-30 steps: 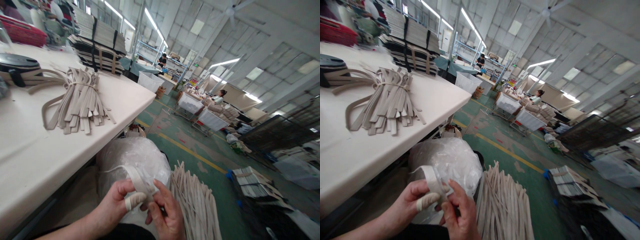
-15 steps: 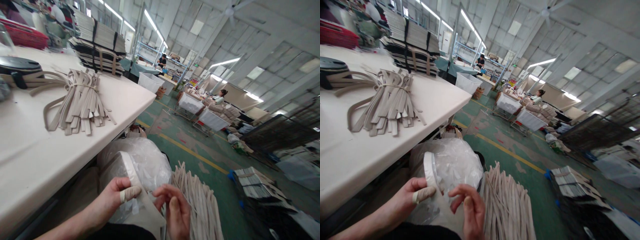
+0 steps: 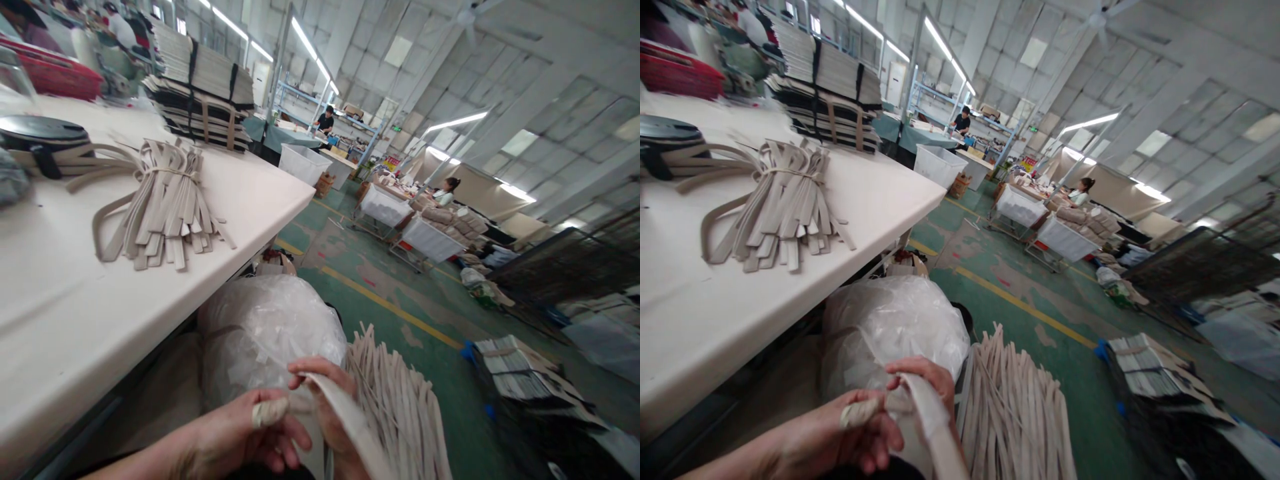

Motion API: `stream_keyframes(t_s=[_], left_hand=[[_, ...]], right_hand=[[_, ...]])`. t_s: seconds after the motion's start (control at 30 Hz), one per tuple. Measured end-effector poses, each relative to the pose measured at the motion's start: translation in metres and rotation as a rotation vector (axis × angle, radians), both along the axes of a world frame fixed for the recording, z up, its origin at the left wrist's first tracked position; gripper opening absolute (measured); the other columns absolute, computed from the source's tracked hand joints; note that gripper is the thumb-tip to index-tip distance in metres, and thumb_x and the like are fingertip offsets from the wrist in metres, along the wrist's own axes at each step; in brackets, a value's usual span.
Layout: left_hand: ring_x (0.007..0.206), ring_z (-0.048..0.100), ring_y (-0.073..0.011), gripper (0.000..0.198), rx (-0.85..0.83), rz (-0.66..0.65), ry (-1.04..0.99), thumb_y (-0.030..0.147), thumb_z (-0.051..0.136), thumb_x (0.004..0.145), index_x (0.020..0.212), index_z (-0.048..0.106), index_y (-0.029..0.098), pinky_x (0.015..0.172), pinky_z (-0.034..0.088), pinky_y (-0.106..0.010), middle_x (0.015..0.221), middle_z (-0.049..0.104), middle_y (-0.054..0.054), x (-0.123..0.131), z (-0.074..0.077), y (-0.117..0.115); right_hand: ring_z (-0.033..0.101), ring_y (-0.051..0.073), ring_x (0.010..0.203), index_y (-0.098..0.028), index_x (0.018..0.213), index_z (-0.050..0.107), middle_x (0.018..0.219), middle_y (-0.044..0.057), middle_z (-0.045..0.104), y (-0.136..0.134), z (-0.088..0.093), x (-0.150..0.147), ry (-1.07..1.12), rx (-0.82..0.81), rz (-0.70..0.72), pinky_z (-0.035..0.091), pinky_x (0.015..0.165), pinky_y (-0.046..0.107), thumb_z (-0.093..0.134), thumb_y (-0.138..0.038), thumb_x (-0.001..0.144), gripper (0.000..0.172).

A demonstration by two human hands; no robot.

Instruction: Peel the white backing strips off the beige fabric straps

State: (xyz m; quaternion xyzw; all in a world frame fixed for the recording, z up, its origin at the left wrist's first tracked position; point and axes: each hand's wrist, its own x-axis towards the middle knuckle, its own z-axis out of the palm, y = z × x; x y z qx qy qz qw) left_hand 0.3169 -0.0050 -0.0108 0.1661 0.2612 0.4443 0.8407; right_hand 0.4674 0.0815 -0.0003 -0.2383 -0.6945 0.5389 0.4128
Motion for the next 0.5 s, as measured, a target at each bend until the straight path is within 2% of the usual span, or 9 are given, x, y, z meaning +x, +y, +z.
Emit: stream_keyframes(t_s=[0.03, 0.1, 0.17, 0.2, 0.27, 0.37, 0.43, 0.5], left_hand=[[0.079, 0.070, -0.0186, 0.051, -0.105, 0.065, -0.040, 0.054, 0.075, 0.078, 0.110, 0.068, 0.014, 0.066, 0.052, -0.024, 0.103, 0.073, -0.015, -0.002, -0.011, 0.003], [0.082, 0.071, -0.0181, 0.043, -0.375, 0.305, -0.071, 0.043, 0.070, 0.086, 0.116, 0.062, 0.014, 0.066, 0.056, -0.025, 0.109, 0.072, -0.014, -0.012, -0.034, 0.015], [0.078, 0.071, -0.0185, 0.030, -0.576, 0.556, -0.043, 0.029, 0.066, 0.090, 0.112, 0.061, 0.009, 0.064, 0.058, -0.026, 0.104, 0.072, -0.015, -0.028, -0.053, 0.030], [0.074, 0.071, -0.0177, 0.023, -0.615, 0.665, -0.025, 0.023, 0.063, 0.092, 0.107, 0.061, 0.006, 0.063, 0.059, -0.025, 0.098, 0.072, -0.015, -0.038, -0.060, 0.037], [0.064, 0.068, -0.0140, 0.015, -0.639, 0.826, 0.011, 0.016, 0.052, 0.097, 0.097, 0.061, 0.004, 0.058, 0.058, -0.022, 0.083, 0.071, -0.012, -0.059, -0.069, 0.050], [0.057, 0.065, -0.0094, 0.024, -0.612, 0.949, 0.050, 0.013, 0.038, 0.101, 0.092, 0.060, 0.008, 0.055, 0.056, -0.017, 0.075, 0.068, -0.006, -0.079, -0.069, 0.059], [0.059, 0.067, -0.0100, 0.020, -0.558, 0.982, 0.077, 0.011, 0.042, 0.099, 0.095, 0.062, 0.010, 0.055, 0.055, -0.016, 0.080, 0.070, -0.007, -0.077, -0.065, 0.059], [0.067, 0.070, -0.0137, 0.016, -0.440, 0.934, 0.136, 0.012, 0.050, 0.096, 0.101, 0.064, 0.010, 0.058, 0.057, -0.019, 0.089, 0.073, -0.011, -0.065, -0.060, 0.057]], right_hand=[[0.066, 0.015, 0.061, -0.020, 0.096, 0.073, 0.084, 0.007, 0.073, -0.001, -0.001, 0.008, 0.050, -0.078, -0.020, 0.053, 0.057, 0.025, 0.061, -0.040, 0.093, 0.024], [0.054, 0.011, 0.043, -0.019, 0.090, 0.070, 0.071, 0.005, 0.070, -0.003, -0.002, 0.031, 0.137, -0.220, -0.043, 0.040, 0.039, 0.020, 0.060, -0.044, 0.093, 0.027], [0.042, 0.009, 0.035, -0.020, 0.084, 0.068, 0.058, 0.002, 0.063, -0.007, 0.000, 0.060, 0.169, -0.302, -0.060, 0.027, 0.033, 0.019, 0.062, -0.047, 0.091, 0.028], [0.041, 0.009, 0.036, -0.021, 0.080, 0.066, 0.052, 0.001, 0.059, -0.009, 0.002, 0.076, 0.164, -0.319, -0.077, 0.028, 0.034, 0.019, 0.063, -0.048, 0.089, 0.029], [0.042, 0.012, 0.039, -0.022, 0.069, 0.062, 0.044, 0.000, 0.050, -0.013, 0.005, 0.106, 0.158, -0.326, -0.117, 0.035, 0.040, 0.022, 0.066, -0.051, 0.086, 0.034], [0.043, 0.012, 0.042, -0.021, 0.062, 0.056, 0.042, -0.001, 0.046, -0.011, 0.003, 0.131, 0.082, -0.415, -0.199, 0.037, 0.045, 0.024, 0.070, -0.053, 0.082, 0.040], [0.037, 0.009, 0.038, -0.019, 0.066, 0.057, 0.045, 0.000, 0.050, -0.007, -0.006, 0.124, -0.033, -0.520, -0.247, 0.028, 0.040, 0.022, 0.070, -0.056, 0.080, 0.042], [0.029, 0.006, 0.034, -0.018, 0.074, 0.059, 0.050, 0.000, 0.056, -0.002, -0.018, 0.099, -0.149, -0.586, -0.226, 0.021, 0.038, 0.020, 0.066, -0.062, 0.081, 0.045]])
